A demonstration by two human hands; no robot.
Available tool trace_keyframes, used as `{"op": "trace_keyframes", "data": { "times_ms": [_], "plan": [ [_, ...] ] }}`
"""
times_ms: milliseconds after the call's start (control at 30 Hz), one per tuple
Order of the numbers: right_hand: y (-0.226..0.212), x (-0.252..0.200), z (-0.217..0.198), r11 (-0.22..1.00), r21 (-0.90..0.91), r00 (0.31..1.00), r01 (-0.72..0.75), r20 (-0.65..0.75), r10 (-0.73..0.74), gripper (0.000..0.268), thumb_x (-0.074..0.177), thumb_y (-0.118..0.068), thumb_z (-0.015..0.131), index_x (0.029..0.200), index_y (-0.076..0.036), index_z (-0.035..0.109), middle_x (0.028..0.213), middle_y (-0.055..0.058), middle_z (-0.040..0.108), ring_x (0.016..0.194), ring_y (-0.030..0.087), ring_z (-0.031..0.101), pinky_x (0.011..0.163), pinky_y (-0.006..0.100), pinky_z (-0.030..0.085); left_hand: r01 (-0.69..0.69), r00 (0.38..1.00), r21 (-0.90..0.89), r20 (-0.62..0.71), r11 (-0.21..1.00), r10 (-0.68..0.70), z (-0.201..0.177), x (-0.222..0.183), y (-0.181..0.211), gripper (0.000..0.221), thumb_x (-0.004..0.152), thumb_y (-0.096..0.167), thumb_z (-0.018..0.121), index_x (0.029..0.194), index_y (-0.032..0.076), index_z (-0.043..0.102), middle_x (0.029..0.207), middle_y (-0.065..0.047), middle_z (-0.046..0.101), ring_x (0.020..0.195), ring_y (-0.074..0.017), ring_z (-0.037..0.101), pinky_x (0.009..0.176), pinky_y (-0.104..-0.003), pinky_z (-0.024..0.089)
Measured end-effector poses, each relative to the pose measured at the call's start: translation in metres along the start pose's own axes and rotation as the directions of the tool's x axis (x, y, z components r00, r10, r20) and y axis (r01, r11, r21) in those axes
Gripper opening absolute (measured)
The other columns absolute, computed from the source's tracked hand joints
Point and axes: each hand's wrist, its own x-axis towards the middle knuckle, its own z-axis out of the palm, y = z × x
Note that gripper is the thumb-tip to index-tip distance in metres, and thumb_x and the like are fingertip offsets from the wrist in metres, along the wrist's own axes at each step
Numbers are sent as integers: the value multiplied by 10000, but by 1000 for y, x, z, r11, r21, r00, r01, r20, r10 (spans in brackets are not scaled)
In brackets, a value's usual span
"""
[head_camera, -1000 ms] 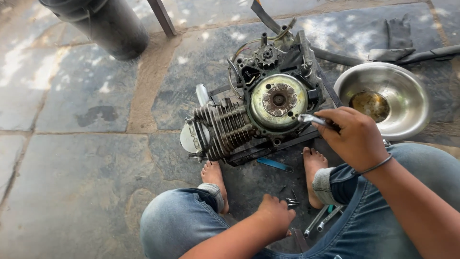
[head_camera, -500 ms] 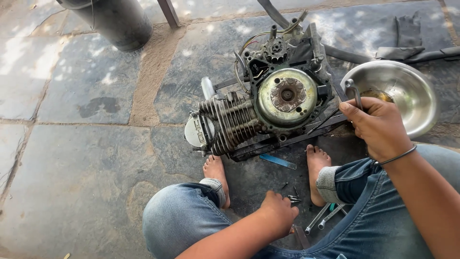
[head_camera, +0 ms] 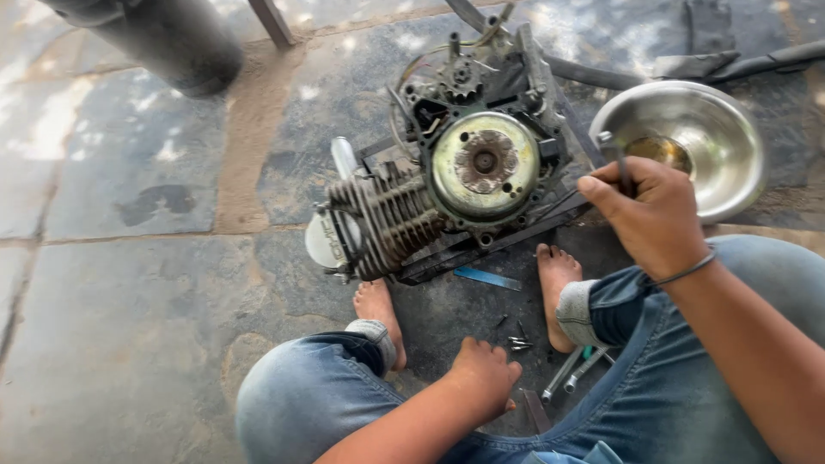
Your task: Disassembling and repairing a motorcycle engine using wrenches and other tools.
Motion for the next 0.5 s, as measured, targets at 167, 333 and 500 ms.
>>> {"op": "trace_keyframes", "data": {
  "times_ms": [167,333,500],
  "plan": [
    [4,-12,8,937,-308,984,167,-14,-180,194,975,-180,819,993,-1,748,716,51,587,655,101,511,580,275,428,8,1000,9,-16,1000,-8,-2,-1,3,602,918,527,679,1371,142,591,1301,-140,633,1214,-339,582,966,-491,433],
    [-3,-22,23,842,-365,912,398,58,-406,191,913,-109,835,1052,-16,743,876,107,700,743,193,668,666,303,519,19,999,4,-26,1000,-18,1,1,4,586,912,516,687,1365,154,596,1305,-142,626,1226,-360,563,979,-519,413],
    [-7,-26,22,790,-378,873,484,143,-466,248,874,-50,825,1105,-11,742,927,126,698,787,219,695,698,325,548,21,1000,-12,-23,1000,-21,0,1,6,588,917,500,694,1379,150,591,1317,-157,620,1239,-371,557,974,-521,416]
  ]
}}
